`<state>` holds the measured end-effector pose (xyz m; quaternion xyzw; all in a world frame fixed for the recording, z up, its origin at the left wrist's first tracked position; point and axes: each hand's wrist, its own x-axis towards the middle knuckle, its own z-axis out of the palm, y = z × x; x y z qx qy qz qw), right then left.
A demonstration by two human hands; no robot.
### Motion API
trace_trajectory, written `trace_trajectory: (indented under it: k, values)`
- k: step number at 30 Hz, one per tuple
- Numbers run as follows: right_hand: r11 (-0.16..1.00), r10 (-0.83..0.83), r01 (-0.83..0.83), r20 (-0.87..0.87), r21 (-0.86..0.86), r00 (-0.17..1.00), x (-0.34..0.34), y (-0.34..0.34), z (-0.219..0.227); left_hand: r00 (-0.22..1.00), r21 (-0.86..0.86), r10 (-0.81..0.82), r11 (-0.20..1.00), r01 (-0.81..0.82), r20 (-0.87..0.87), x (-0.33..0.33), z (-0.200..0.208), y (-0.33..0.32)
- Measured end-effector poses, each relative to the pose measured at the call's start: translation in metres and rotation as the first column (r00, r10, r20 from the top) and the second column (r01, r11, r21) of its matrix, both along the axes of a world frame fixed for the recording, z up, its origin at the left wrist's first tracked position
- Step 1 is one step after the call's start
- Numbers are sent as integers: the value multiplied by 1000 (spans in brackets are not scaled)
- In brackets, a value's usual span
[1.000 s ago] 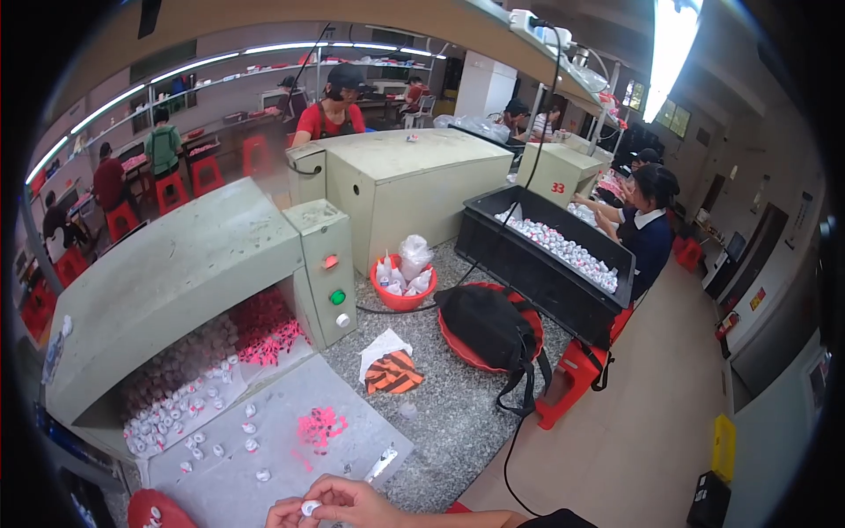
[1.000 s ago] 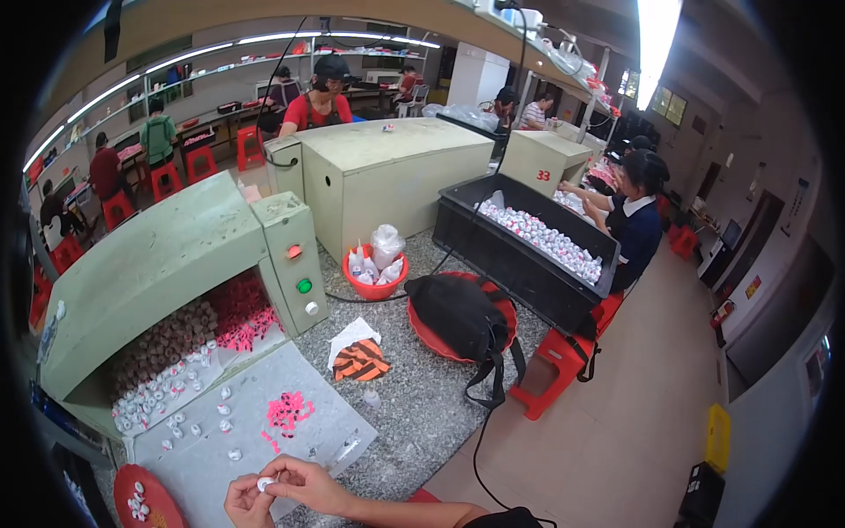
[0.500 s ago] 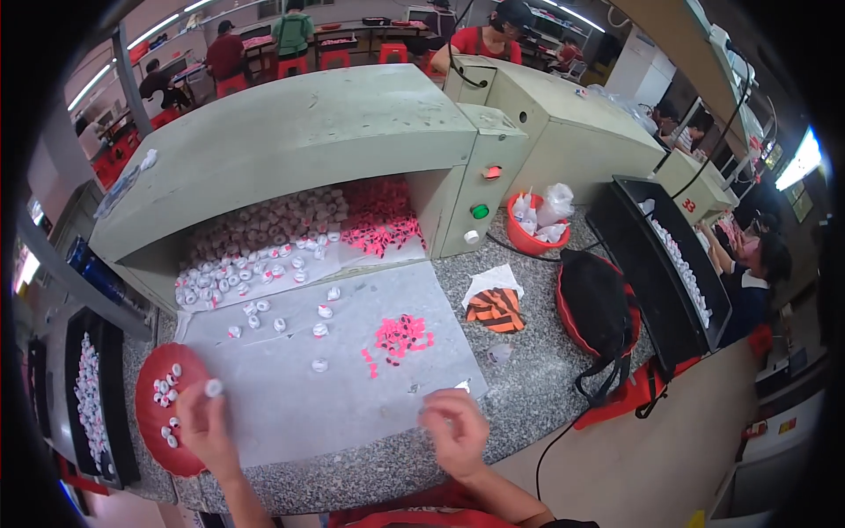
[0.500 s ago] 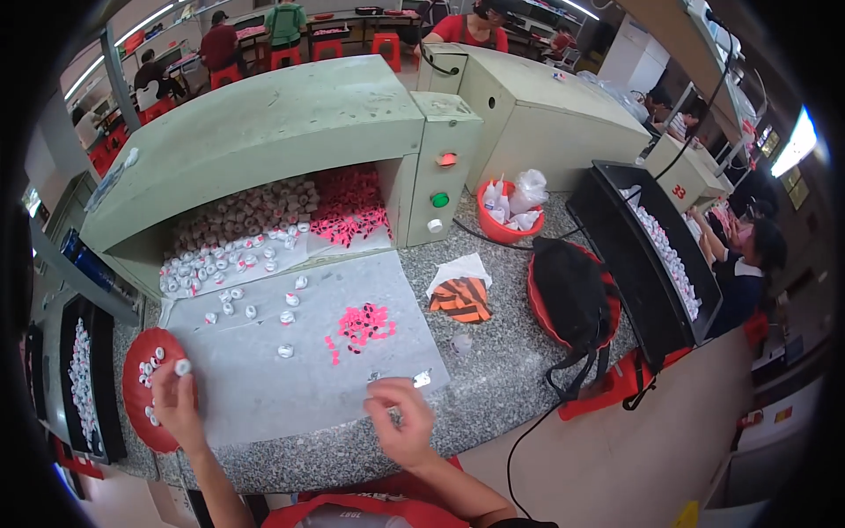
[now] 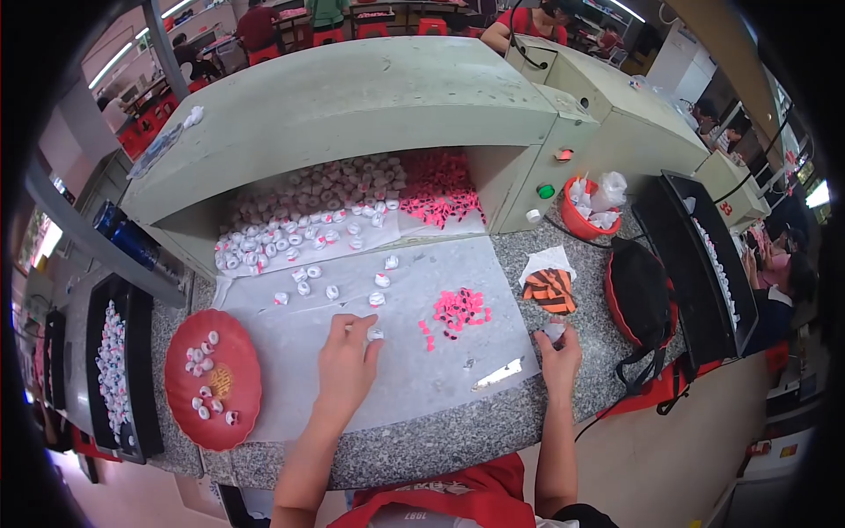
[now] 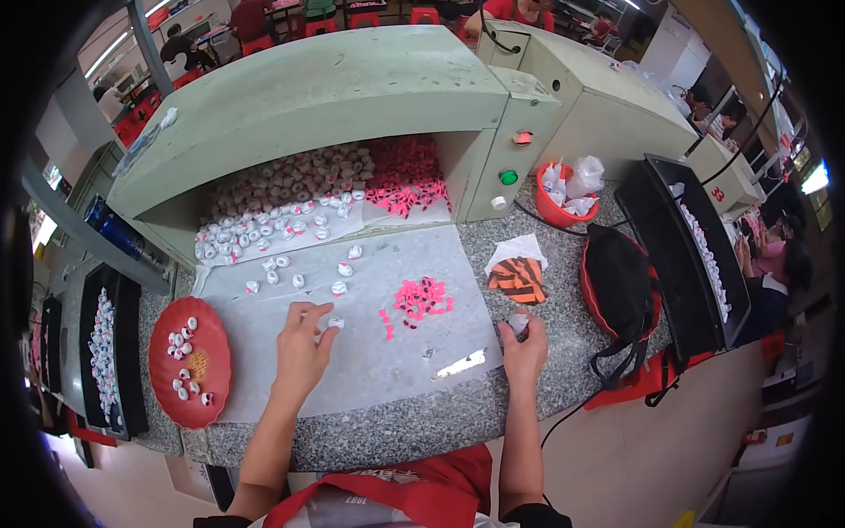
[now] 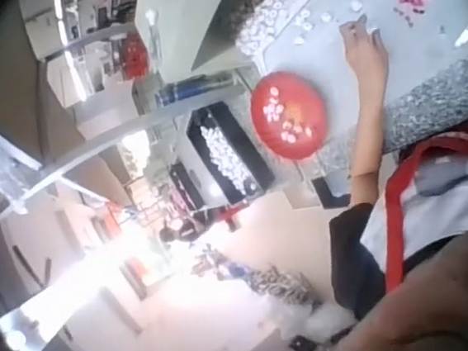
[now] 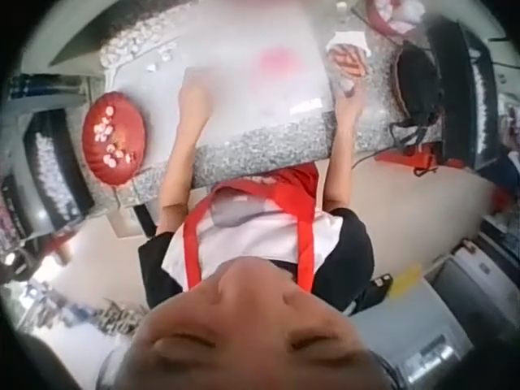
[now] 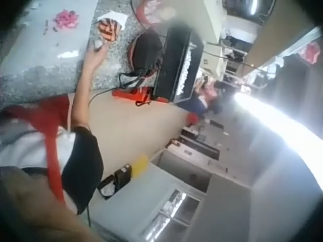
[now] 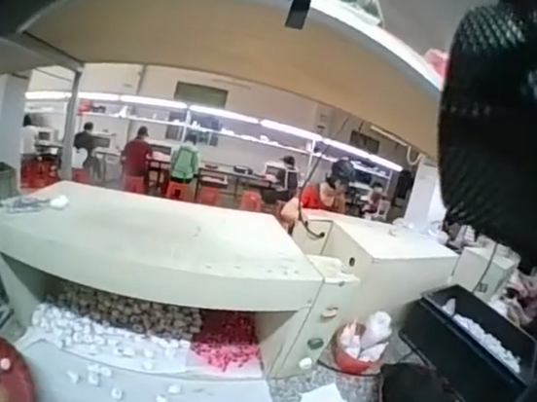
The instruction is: Applying glue and attaching small pink bows to white toy figurine heads at a factory production line.
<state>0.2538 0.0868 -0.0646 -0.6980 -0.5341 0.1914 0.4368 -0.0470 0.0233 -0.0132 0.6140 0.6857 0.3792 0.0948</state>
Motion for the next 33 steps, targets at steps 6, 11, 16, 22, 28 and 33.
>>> trace_trajectory:
  k: [6,11,16,22,28,33]
  values:
    - [986,127,-110,-143,122,982,-17,6,2,992,4,-69,998,70,-102,-15,-40,10]
    - [873,486,-446,-265,199,833,-56,7,52,549,-159,27,968,195,836,1,-11,7]
    - [766,642,-579,-297,277,707,-83,6,68,34,58,-69,962,268,997,29,-19,5]
    - [735,628,-647,-565,204,536,-93,-6,77,-219,94,-33,956,277,975,31,-39,0]
    - [752,607,-629,-579,196,544,-96,-8,57,-689,483,-98,783,392,718,21,-43,-6]
    - [726,648,-600,-626,336,434,-108,-2,53,-388,305,-202,926,224,899,11,-28,-19]
